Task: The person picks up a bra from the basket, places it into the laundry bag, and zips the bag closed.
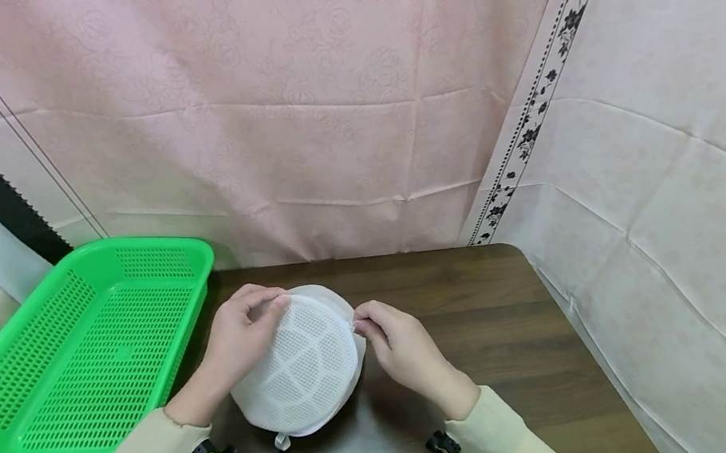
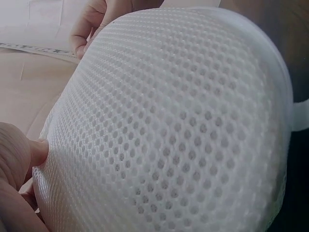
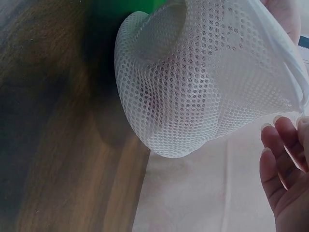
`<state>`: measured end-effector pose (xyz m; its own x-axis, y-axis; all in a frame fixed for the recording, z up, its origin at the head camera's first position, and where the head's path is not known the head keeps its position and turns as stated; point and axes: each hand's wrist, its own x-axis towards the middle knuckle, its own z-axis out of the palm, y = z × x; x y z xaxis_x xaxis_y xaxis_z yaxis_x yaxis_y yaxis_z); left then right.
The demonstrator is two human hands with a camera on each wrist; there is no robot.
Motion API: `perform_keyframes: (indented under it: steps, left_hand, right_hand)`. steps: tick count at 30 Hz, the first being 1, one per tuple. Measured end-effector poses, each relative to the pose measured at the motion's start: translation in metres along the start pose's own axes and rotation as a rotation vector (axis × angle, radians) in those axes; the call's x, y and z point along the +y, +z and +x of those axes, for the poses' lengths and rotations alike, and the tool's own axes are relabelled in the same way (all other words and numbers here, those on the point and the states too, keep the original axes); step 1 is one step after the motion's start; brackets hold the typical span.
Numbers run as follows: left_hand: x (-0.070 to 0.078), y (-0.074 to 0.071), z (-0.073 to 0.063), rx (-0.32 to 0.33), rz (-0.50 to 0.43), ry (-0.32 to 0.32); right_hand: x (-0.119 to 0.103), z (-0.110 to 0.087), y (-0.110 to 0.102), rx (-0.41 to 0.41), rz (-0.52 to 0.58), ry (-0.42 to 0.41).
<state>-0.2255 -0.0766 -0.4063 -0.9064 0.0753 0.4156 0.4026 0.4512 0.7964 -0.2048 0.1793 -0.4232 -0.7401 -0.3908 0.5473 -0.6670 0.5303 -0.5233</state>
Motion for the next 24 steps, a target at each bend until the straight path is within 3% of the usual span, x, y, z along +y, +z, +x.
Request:
perform_keyframes:
  steps: [24]
  left_hand:
    - [-0.0065,0.0025,-0.0010,0.028,-0.015,0.002]
  right_hand:
    - [0.0043,-0.0042,-0.0001,0.008,-0.016,-0.007]
